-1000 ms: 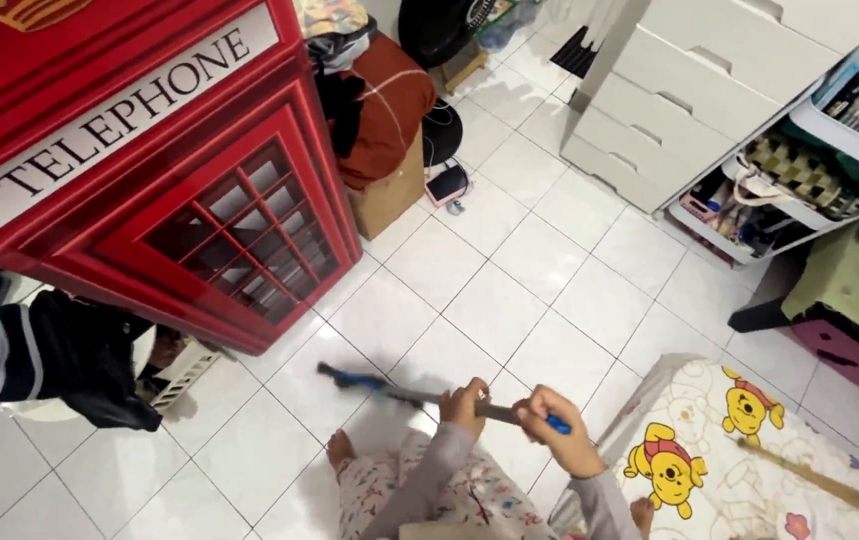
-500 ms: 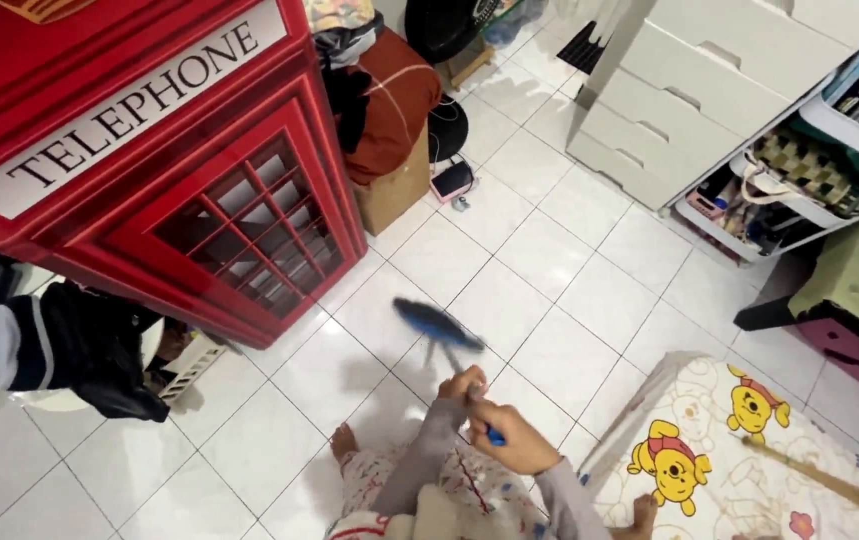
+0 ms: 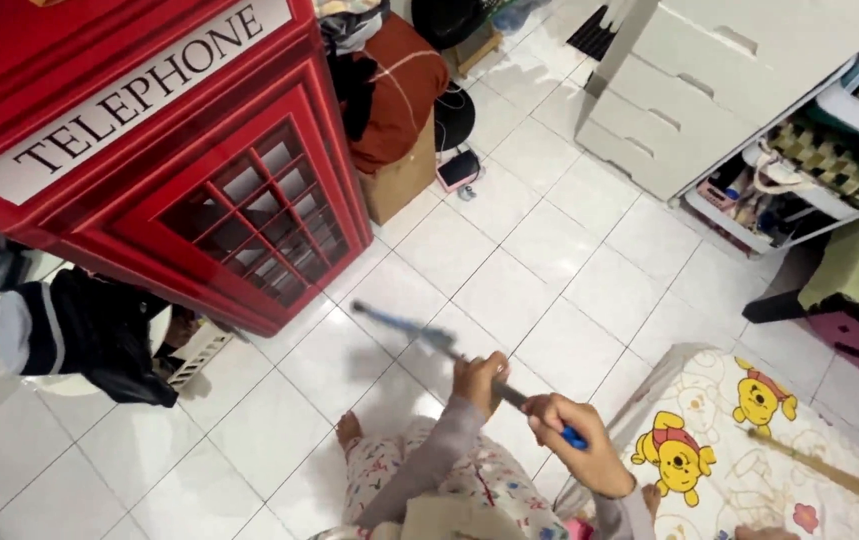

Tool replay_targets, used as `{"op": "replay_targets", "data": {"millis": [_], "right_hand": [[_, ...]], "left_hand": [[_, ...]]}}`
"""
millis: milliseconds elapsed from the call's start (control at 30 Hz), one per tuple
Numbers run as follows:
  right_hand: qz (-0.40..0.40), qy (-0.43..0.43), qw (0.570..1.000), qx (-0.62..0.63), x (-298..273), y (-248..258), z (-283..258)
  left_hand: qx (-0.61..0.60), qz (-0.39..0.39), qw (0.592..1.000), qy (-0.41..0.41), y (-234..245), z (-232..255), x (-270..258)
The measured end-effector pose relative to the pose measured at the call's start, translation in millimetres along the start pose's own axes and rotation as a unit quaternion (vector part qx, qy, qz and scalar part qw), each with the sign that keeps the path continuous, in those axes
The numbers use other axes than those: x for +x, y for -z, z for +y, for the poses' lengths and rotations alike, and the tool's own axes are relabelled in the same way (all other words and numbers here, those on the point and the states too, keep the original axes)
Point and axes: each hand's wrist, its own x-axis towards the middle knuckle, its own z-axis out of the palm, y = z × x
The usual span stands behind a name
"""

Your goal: Sweeping a tiled floor in a bedroom using a broom

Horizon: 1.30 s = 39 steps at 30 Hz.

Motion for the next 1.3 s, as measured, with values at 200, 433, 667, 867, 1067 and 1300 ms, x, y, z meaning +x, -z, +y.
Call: {"op": "replay_targets", "data": {"millis": [200, 433, 667, 867, 1067, 1300], "right_hand": [[-0.119, 0.001, 0.98, -0.16, 10.1, -25.4, 55.0], [-0.106, -0.087, 0.987, -0.078, -20.3, -0.5, 113.8], [0.037, -0.067, 0.996, 0.055, -34.9, 35.8, 86.5], [0.004, 0.047, 0.999, 0.009, -19.4, 18.1, 28.4], [-0.139, -0.006, 0.978, -0.153, -4.5, -30.9, 58.7], [-0.073, -0.104, 0.992, 0.006, -33.8, -9.5, 94.6]], "left_hand": [[-0.257, -0.151, 0.918, 0.261, 11.2, 11.1, 23.5], [-0.455, -0.142, 0.734, 0.484, 48.4, 61.0, -14.1], [-0.001, -0.21, 0.972, 0.105, -19.7, 10.0, -9.1], [-0.015, -0.151, 0.988, 0.039, -9.2, 22.2, 19.5], [-0.193, -0.136, 0.954, 0.185, 14.7, -3.0, -2.7], [-0.033, -0.163, 0.977, 0.13, -46.9, -58.8, -55.6]]}}
